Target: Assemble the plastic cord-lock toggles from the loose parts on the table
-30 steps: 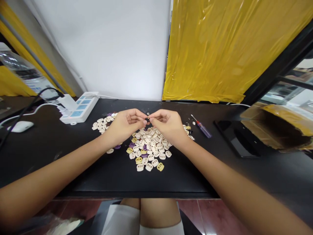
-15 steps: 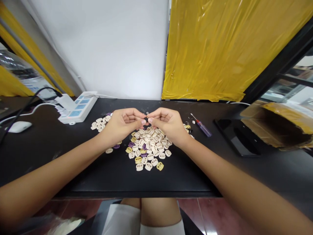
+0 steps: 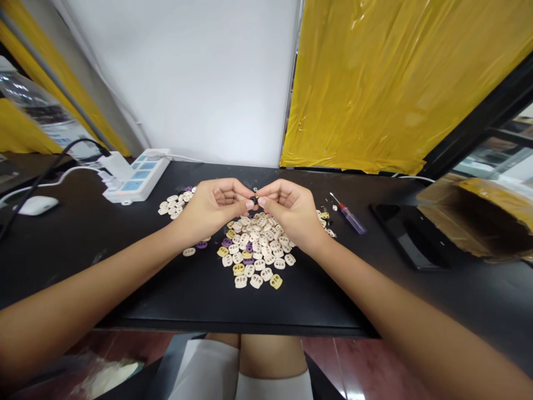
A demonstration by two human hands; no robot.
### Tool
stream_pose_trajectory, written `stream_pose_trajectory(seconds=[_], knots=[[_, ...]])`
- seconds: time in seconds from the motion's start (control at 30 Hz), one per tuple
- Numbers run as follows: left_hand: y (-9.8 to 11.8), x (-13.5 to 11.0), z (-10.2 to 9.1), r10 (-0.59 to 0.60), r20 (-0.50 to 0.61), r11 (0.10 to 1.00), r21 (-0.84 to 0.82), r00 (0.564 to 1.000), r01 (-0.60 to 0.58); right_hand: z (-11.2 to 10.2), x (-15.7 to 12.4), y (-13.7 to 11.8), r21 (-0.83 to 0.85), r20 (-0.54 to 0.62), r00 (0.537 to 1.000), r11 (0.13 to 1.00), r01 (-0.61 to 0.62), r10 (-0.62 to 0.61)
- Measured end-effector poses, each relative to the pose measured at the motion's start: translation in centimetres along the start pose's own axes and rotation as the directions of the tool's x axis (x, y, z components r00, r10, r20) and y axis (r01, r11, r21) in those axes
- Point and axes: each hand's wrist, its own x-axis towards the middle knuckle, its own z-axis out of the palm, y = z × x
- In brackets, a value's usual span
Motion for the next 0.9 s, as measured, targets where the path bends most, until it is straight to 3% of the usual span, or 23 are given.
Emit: stream_pose_trajectory(seconds=[0.3,0.57,0.77,0.9], knots=[[-0.8,-0.1,0.8,0.007,-0.042,1.0,0.008,0.999,-0.007,0.5,-0.6,0.5,-0.106,-0.053,0.996,0.992,0.061,-0.067],[-0.8,-0.3,0.6,0.016,-0.022,0.998,0.054,1.0,-0.015,0.4,-0.5,0.7,-0.083,-0.034,0.998,0.995,0.049,-0.052],[-0.7,-0.5,1.0,0.055,-0.048,0.997,0.059,0.997,-0.052,0.8,-0.5,1.1,0.01,-0.041,0.999,1.0,0.022,-0.022],[-0.3,-0.2,0.8,0.001,-0.067,1.0,-0.027,0.998,-0.003,0.5,-0.1,1.2,0.188,-0.003,0.995,0.977,-0.102,0.104]])
